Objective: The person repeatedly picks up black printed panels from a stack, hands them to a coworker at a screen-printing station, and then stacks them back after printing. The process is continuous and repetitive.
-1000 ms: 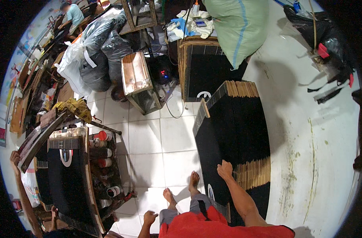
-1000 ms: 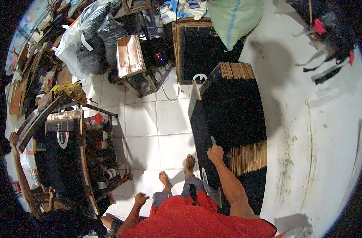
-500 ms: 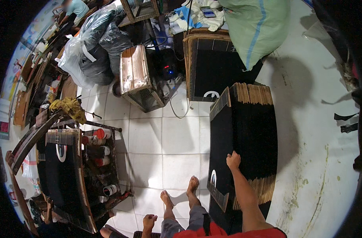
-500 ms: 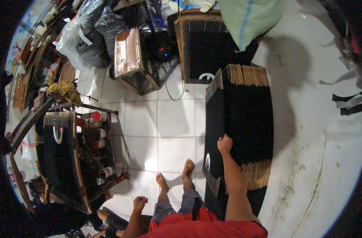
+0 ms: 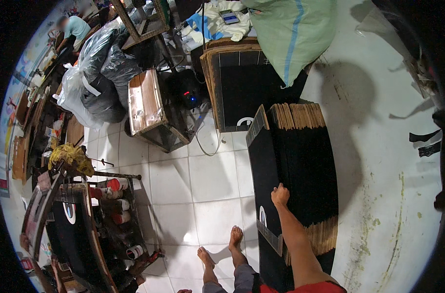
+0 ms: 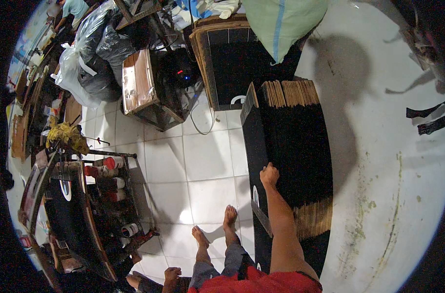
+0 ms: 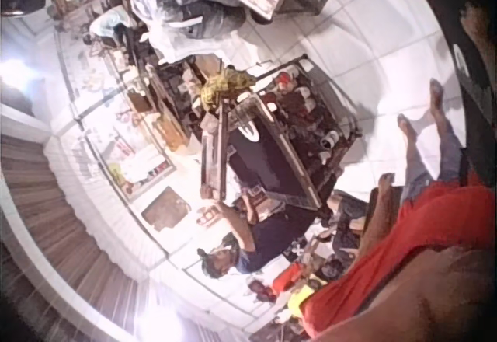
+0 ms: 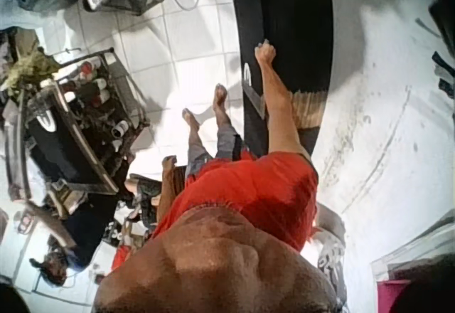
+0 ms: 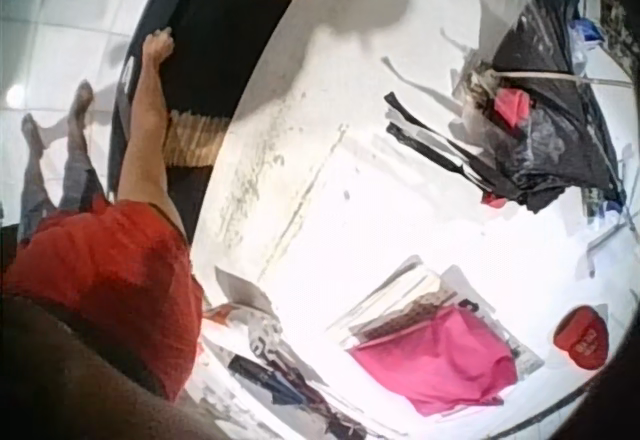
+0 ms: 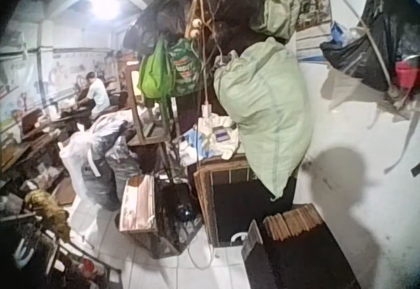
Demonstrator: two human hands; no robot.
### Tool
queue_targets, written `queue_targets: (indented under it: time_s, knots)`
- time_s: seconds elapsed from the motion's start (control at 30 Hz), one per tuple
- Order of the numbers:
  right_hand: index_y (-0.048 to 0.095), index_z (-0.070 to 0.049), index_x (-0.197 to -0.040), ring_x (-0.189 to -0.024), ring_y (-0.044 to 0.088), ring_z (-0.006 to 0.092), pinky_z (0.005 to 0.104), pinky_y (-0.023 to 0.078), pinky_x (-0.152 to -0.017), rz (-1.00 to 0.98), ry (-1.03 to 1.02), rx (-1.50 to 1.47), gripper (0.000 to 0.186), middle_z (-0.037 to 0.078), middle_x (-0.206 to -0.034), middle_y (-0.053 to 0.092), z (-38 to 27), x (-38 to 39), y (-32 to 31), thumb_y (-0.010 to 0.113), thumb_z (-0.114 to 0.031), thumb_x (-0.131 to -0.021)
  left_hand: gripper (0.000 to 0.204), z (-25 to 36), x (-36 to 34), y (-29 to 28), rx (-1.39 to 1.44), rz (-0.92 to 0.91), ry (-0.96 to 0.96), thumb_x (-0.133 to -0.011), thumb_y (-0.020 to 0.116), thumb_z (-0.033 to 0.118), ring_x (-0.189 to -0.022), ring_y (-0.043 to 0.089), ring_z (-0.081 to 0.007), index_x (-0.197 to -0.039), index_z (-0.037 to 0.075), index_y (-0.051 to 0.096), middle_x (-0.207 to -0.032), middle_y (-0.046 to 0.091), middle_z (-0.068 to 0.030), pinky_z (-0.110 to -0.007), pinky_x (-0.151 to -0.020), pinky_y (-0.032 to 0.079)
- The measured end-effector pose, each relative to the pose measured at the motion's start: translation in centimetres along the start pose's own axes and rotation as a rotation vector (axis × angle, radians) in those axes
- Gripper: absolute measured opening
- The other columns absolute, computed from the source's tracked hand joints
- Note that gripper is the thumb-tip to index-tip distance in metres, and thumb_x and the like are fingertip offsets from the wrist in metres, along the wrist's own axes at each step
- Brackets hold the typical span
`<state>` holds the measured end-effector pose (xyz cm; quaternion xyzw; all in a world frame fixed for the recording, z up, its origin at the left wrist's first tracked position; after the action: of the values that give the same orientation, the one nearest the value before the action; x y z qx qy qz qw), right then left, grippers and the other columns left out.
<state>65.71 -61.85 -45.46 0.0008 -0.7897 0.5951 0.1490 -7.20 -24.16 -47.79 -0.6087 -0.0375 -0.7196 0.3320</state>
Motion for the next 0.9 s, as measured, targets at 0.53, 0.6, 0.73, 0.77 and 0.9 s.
queue_targets:
  time_s: [0.53, 0.6, 0.73, 0.77, 0.9]
  knots:
    - [0.049, -0.002, -0.112, -0.095, 0.055, 0.0363, 0.0433, 0.046, -0.078, 0.339, -0.252, -0.254, 0.043, 0.021, -0.101, 0.057, -1.8, 9.6, -7.9, 0.063, -0.025, -0.079, 0.020, 7.4, 3.7, 3.7, -0.141, -0.033, 0.052, -0.076, 0.067, 0.019, -0.064, 0.061, -0.0138, -0.088, 0.004, 0.062, -0.072, 0.064, -0.0062, -0.026, -0.054, 0.045]
    - [0.049, -0.002, -0.112, -0.095, 0.055, 0.0357, 0.0433, 0.046, -0.079, 0.237, -0.259, -0.256, 0.043, 0.020, -0.102, 0.057, -2.2, 14.6, -6.9, 0.062, -0.025, -0.078, 0.021, 9.5, 4.4, 4.8, -0.177, -0.089, 0.105, -0.075, 0.067, 0.019, -0.062, 0.059, -0.0133, -0.085, 0.002, 0.063, -0.071, 0.063, -0.0056, -0.024, -0.054, 0.045]
    - [0.048, 0.000, -0.112, -0.094, 0.054, 0.0349, 0.0435, 0.046, -0.079, -0.052, -0.230, -0.292, 0.041, 0.019, -0.101, 0.057, -1.8, 26.1, -3.6, 0.059, -0.021, -0.079, 0.016, 13.6, 4.6, 5.5, -0.152, -0.186, 0.225, -0.076, 0.065, 0.019, -0.066, 0.059, -0.0128, -0.084, 0.005, 0.063, -0.070, 0.062, -0.0034, -0.026, -0.055, 0.044]
    - [0.048, 0.000, -0.112, -0.096, 0.054, 0.0354, 0.0437, 0.046, -0.079, -0.148, -0.221, -0.295, 0.039, 0.020, -0.102, 0.057, -1.4, 28.8, -2.7, 0.058, -0.020, -0.079, 0.016, 14.4, 4.4, 5.2, -0.144, -0.185, 0.252, -0.077, 0.065, 0.019, -0.066, 0.059, -0.0128, -0.085, 0.005, 0.062, -0.070, 0.062, -0.0035, -0.026, -0.055, 0.043]
    - [0.051, 0.001, -0.108, -0.094, 0.057, 0.0368, 0.0434, 0.046, -0.081, -0.338, -0.068, -0.299, 0.042, 0.022, -0.101, 0.058, 2.5, 37.1, -0.6, 0.057, -0.026, -0.076, 0.016, 17.2, 3.5, 3.8, -0.220, -0.224, 0.403, -0.080, 0.063, 0.017, -0.063, 0.059, -0.0139, -0.088, 0.003, 0.059, -0.072, 0.062, -0.0050, -0.026, -0.051, 0.043]
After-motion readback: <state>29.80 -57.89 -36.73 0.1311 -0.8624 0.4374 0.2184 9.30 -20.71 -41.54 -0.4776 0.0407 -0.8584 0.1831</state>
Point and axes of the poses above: each hand's wrist, its own x-axis away from the middle knuckle, its own y-axis out of the palm, z = x × y, the point moved 10 cm from there along -x, towards the middle knuckle
